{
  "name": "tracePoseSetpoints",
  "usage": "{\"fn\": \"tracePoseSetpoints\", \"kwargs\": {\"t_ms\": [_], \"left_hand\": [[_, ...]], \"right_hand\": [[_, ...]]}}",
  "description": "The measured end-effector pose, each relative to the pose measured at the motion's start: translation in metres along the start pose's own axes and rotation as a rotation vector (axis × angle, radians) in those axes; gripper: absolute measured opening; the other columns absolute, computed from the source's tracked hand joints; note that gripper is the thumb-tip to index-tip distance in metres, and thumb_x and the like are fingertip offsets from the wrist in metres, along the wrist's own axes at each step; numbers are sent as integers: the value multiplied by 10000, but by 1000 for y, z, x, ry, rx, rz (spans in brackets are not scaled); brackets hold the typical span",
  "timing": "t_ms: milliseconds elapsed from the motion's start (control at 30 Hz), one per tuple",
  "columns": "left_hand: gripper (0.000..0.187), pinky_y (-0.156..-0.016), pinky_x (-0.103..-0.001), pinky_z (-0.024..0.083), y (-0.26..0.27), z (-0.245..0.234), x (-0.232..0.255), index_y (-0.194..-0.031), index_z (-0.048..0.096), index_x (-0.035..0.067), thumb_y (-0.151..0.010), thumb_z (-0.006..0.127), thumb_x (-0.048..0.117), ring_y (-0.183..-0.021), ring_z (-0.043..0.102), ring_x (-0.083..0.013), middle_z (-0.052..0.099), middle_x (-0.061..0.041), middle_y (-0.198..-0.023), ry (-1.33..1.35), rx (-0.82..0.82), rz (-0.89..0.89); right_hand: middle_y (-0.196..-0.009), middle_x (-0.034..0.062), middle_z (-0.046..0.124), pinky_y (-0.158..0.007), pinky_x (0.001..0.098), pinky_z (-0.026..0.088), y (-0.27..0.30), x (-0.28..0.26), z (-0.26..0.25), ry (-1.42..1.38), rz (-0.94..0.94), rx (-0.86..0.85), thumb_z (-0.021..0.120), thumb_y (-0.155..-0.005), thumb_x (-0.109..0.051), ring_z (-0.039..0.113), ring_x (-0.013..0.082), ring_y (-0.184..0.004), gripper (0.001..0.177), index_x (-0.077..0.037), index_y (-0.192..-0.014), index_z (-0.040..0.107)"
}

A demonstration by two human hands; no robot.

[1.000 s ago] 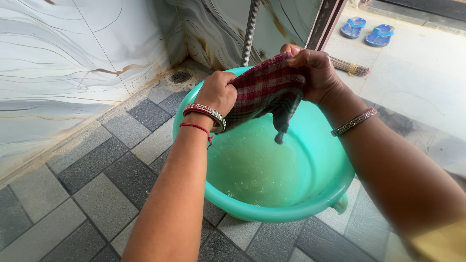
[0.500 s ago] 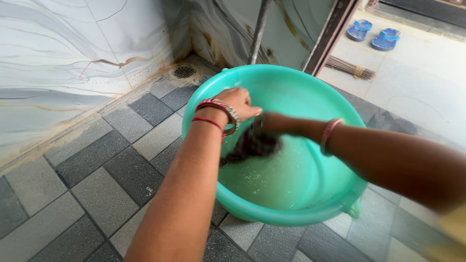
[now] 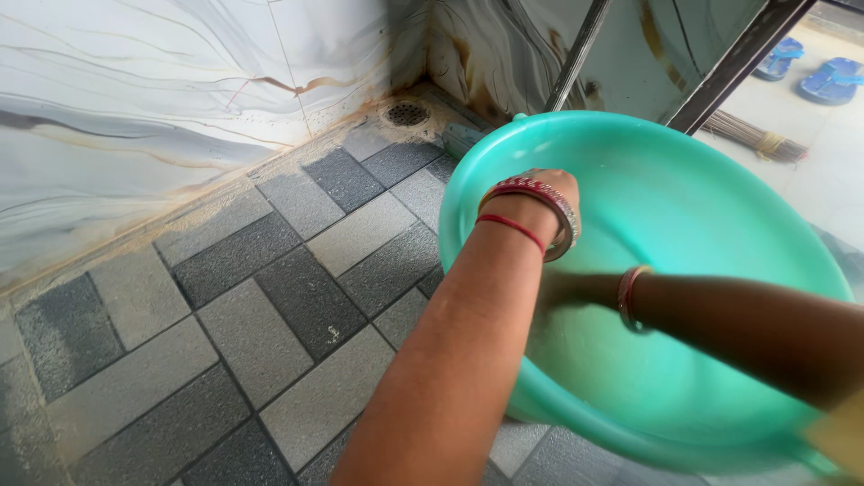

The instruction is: The person cleans the tiled floor around the base of a toilet using a cloth, then rinses the cloth in a bucket of water and continues wiping the tiles.

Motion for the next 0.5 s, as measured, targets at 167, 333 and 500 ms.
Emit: {"fn": "tracePoseSetpoints", "kwargs": {"t_ms": [167,333,500], "left_hand": [[381,-989,-489,578,-7,2,-5,-1221,723,61,-841,724,73,-1176,691,-373,698,-196,-1261,-54,-61,-49],[719,-1037,-496,523,11,-10,-8,-1460,382,55,-835,735,110,-1216,641,-399,641,-238,-1255,259,41,-48],[350,-967,-436,543,-4,2,-7,-1126,731,135,-779,684,139,-1077,717,-332,751,-169,-1093,165,74,121]], "right_hand": [[-1181,71,726,-932,365,500,58,1,-99,-236,-32,121,674,-833,-219,659,199,-1077,402,-60,-1200,712],[-1208,55,720,-946,347,489,174,4,-122,-652,-215,375,675,-820,-155,648,177,-1101,409,-38,-1211,708],[-868,214,715,-710,488,558,218,58,-114,-1324,-1049,176,634,-931,-28,702,352,-824,99,62,-965,610]]}}
Point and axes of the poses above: each hand's wrist, its own y-axis away from the middle knuckle, its own z-axis out of the palm, x = y × z, the point moved 1 cm from there along -y, towards the middle knuckle
